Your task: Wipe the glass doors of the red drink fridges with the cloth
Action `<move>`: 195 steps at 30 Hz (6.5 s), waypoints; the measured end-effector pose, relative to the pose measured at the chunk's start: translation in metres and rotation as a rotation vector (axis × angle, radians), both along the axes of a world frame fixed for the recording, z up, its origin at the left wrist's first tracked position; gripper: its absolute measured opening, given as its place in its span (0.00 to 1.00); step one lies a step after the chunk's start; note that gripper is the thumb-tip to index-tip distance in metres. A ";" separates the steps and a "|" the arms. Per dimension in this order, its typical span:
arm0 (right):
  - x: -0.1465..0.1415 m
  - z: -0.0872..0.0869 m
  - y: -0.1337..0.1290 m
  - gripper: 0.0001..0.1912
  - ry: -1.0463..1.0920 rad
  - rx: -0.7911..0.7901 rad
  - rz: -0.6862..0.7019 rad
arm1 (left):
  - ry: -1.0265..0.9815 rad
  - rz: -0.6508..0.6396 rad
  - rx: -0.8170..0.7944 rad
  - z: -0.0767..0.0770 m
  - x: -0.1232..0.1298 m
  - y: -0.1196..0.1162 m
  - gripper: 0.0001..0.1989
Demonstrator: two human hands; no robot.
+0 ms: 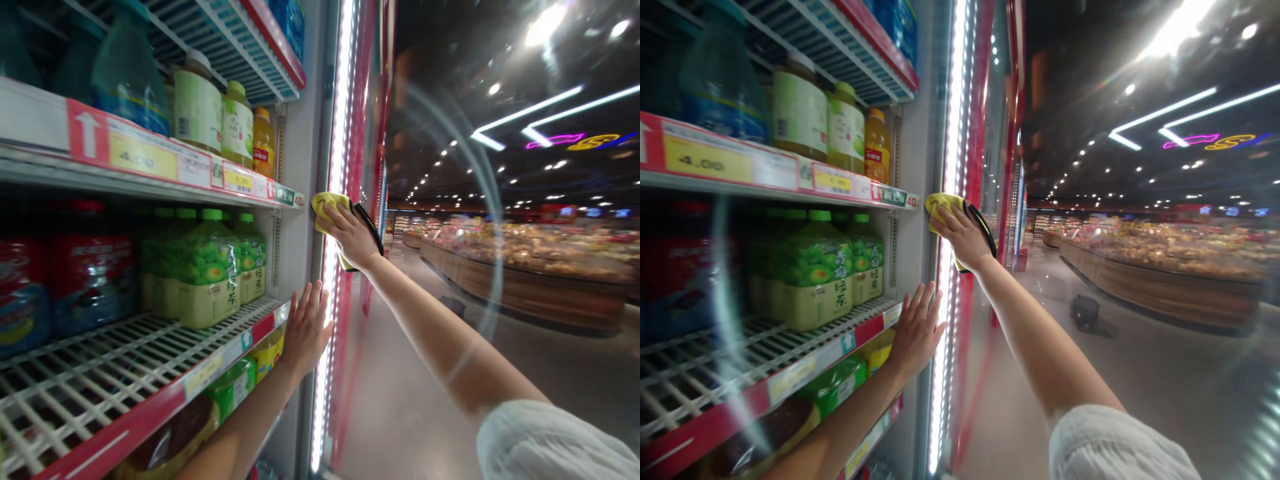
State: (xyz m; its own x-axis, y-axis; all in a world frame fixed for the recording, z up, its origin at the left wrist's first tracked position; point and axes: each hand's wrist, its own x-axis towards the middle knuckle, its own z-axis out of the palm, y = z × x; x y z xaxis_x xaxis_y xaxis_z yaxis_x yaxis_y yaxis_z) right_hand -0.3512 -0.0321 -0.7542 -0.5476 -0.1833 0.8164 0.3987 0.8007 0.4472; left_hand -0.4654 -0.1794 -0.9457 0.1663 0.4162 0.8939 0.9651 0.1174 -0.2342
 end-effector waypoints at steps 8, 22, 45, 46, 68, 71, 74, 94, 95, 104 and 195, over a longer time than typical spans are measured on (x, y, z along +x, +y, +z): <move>0.030 -0.078 -0.008 0.27 -0.309 0.123 0.000 | -0.068 0.038 0.032 -0.009 0.002 0.000 0.37; 0.059 -0.067 -0.033 0.21 -0.043 0.074 -0.200 | -0.110 0.034 0.048 0.000 0.008 -0.020 0.38; 0.066 -0.157 -0.033 0.16 -0.344 0.213 -0.122 | -0.079 -0.011 -0.024 -0.011 0.016 -0.015 0.33; 0.072 -0.151 -0.032 0.17 -0.336 0.210 -0.124 | -0.077 -0.016 -0.025 -0.011 0.016 -0.015 0.33; 0.198 -0.151 -0.062 0.30 0.176 0.028 -0.408 | -0.065 -0.118 -0.025 -0.018 0.055 -0.001 0.38; 0.191 -0.184 -0.063 0.29 0.060 0.061 -0.350 | -0.070 -0.138 -0.018 -0.018 0.066 0.006 0.40; 0.183 -0.175 -0.058 0.28 -0.018 0.082 -0.285 | -0.068 -0.152 -0.011 -0.009 0.081 0.014 0.40; 0.242 -0.139 -0.058 0.31 0.370 -0.069 -0.420 | -0.008 -0.324 -0.033 0.014 0.123 0.039 0.42; 0.251 -0.145 -0.059 0.31 0.443 -0.079 -0.435 | -0.003 -0.335 -0.045 0.013 0.125 0.039 0.42; 0.271 -0.181 -0.065 0.30 0.192 -0.003 -0.475 | 0.020 -0.431 -0.064 0.012 0.149 0.049 0.45; 0.534 -0.223 -0.091 0.28 0.532 0.071 -0.926 | 0.121 -0.813 0.119 0.023 0.298 0.075 0.43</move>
